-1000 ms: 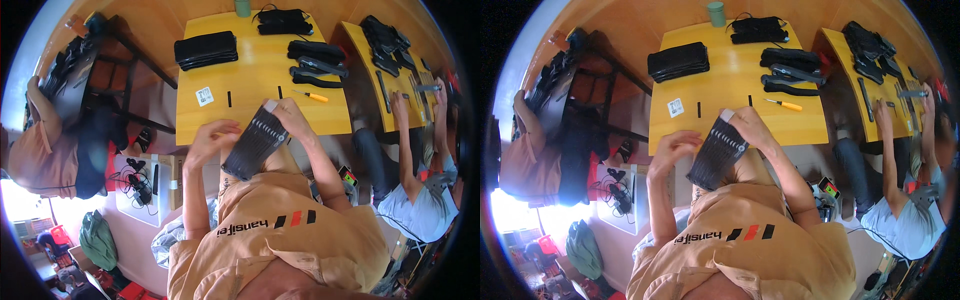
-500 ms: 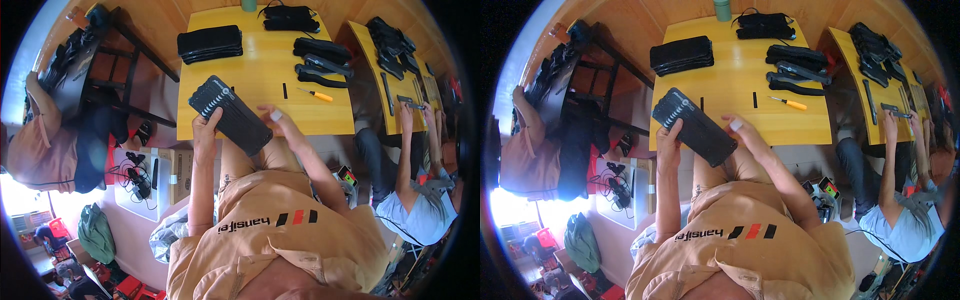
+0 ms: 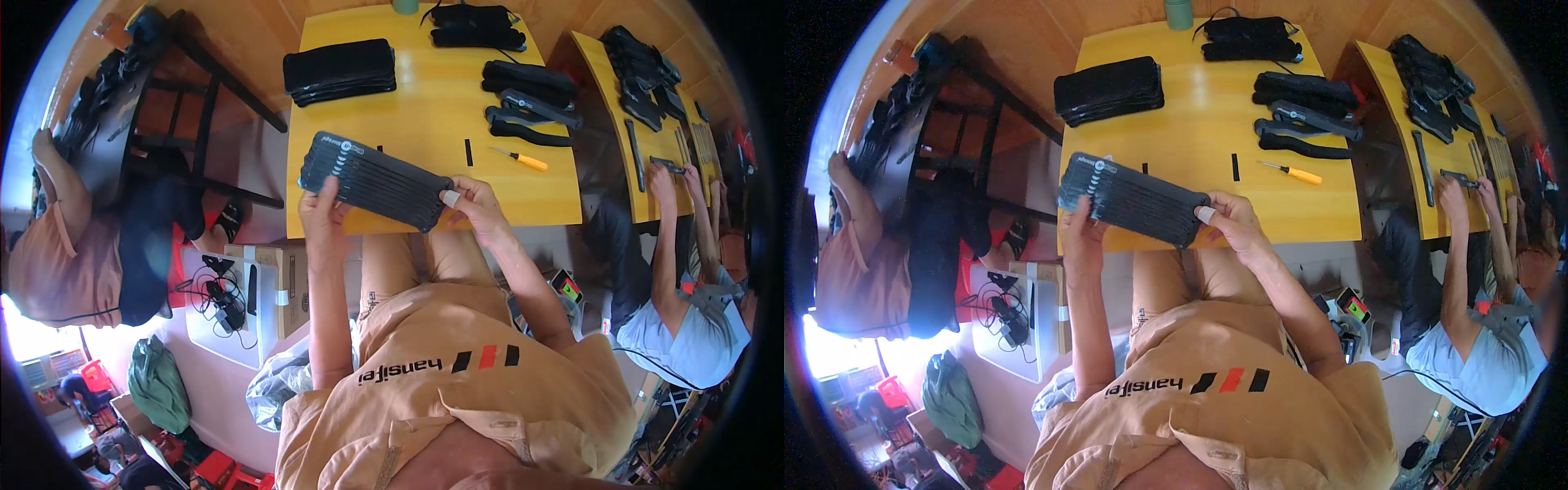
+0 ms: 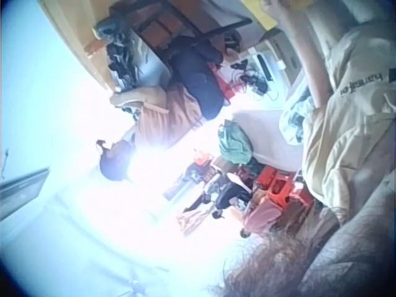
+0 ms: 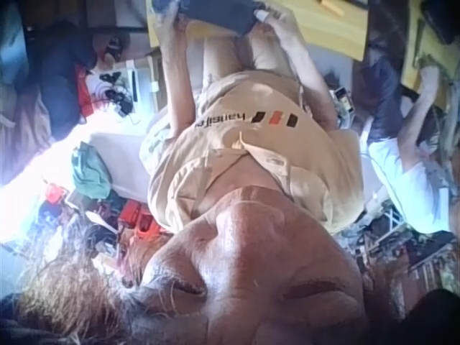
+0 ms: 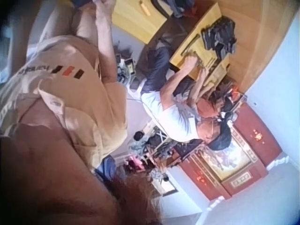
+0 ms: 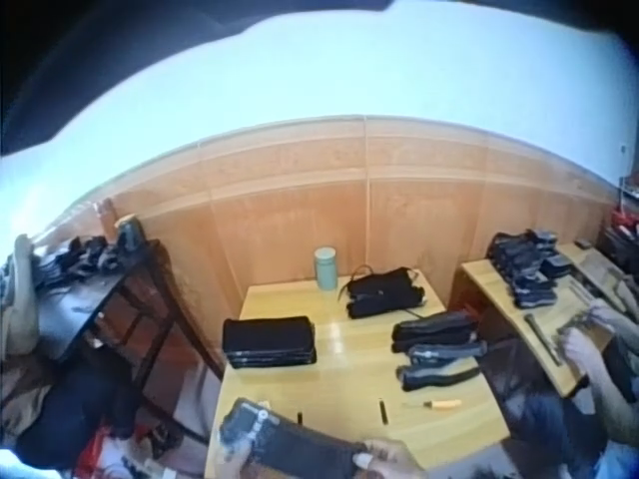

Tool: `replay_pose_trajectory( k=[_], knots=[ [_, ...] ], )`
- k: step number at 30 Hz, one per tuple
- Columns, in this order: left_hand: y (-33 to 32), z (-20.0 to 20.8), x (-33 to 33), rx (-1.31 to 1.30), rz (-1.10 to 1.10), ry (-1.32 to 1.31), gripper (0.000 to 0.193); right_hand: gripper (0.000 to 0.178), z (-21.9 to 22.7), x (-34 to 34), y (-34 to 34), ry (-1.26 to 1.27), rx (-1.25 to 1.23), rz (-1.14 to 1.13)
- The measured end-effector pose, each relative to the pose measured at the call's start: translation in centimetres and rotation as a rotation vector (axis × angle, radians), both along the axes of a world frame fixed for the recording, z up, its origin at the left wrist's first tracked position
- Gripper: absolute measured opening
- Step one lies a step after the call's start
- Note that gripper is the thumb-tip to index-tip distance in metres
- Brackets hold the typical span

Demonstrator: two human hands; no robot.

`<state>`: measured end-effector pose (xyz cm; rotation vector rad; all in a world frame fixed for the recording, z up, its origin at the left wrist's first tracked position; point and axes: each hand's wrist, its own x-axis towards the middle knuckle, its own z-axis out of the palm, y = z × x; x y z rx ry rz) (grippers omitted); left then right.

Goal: Assembling and inspecting black textile straps or handles at a workbench.

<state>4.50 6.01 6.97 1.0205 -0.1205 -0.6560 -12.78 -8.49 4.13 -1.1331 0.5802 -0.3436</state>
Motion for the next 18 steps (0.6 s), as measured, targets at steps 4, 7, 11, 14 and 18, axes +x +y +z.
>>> replay_pose_trajectory(
  k=[4,7,11,14,18],
  knots=[
    [1.3,-0.6,4.2,-0.029,-0.121,-0.071,0.016,0.012,0.5,1.7,-1.9,0.043,-0.123,0.019],
    [0.5,0.0,6.4,0.126,-0.080,-0.143,0.015,0.011,1.8,4.0,-3.5,0.072,-0.135,-0.013],
    [-2.3,0.0,11.2,0.247,-0.076,-0.207,0.012,0.015,2.8,8.3,-7.2,0.030,-0.260,-0.046],
    [-5.1,1.0,15.9,0.286,-0.047,-0.337,0.009,0.017,3.6,13.0,-9.9,0.009,-0.314,-0.069],
    [-9.1,1.4,21.3,0.367,0.042,-0.554,0.010,0.016,3.3,18.5,-13.4,0.068,-0.364,-0.126]
  ],
)
